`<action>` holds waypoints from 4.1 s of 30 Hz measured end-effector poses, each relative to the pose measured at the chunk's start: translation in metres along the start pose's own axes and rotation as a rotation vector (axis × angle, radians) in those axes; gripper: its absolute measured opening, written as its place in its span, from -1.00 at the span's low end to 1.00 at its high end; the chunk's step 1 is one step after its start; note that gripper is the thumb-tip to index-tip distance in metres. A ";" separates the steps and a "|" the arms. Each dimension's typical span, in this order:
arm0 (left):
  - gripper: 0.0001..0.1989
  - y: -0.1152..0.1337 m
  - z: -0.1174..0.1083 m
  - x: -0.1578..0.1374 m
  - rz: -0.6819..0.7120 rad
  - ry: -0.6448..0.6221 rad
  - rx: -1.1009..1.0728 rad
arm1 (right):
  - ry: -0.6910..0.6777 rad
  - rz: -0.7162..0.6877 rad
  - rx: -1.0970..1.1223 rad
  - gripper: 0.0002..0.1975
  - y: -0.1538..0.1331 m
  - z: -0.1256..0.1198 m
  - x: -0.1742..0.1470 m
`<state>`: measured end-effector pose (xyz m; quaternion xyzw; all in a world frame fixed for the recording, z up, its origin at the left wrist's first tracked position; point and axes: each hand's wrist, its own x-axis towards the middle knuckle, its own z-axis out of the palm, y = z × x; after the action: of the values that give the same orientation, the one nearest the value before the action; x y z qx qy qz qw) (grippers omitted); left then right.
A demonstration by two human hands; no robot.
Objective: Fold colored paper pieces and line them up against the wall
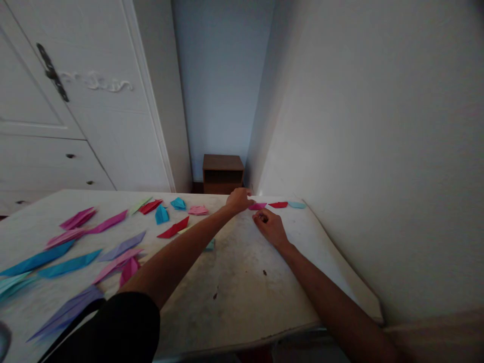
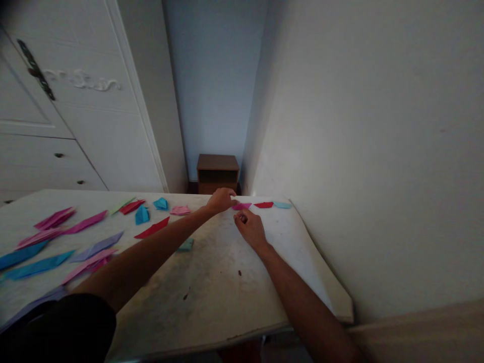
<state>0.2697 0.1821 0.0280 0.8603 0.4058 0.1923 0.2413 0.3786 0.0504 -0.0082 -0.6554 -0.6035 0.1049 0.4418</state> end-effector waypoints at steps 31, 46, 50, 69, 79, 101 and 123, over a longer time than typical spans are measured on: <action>-0.67 -0.008 0.054 0.016 0.196 0.043 0.234 | -0.110 0.243 -0.795 -0.43 0.038 -0.015 0.025; -0.66 -0.011 0.050 0.014 0.214 0.081 0.149 | 0.025 0.355 -0.788 -0.38 0.061 -0.036 0.031; -0.68 -0.014 0.053 0.015 0.230 0.061 0.149 | -0.014 0.422 -0.834 -0.44 0.071 -0.048 0.031; -0.65 -0.016 0.054 0.014 0.236 0.067 0.171 | 0.007 0.392 -0.864 -0.39 0.069 -0.046 0.034; -0.62 -0.008 0.043 -0.005 0.230 0.178 0.111 | 0.132 -0.087 -0.540 -0.62 0.019 -0.024 0.028; -0.75 -0.043 -0.068 -0.273 0.075 0.295 -0.376 | -0.300 -0.407 -0.026 -0.75 -0.111 0.085 0.000; -0.75 -0.062 -0.056 -0.315 -0.183 0.266 -0.773 | -0.505 -0.320 0.245 -0.85 -0.156 0.121 0.002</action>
<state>0.0151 -0.0180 -0.0039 0.6344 0.4061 0.4175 0.5083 0.1891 0.0879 0.0316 -0.4474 -0.7724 0.2653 0.3644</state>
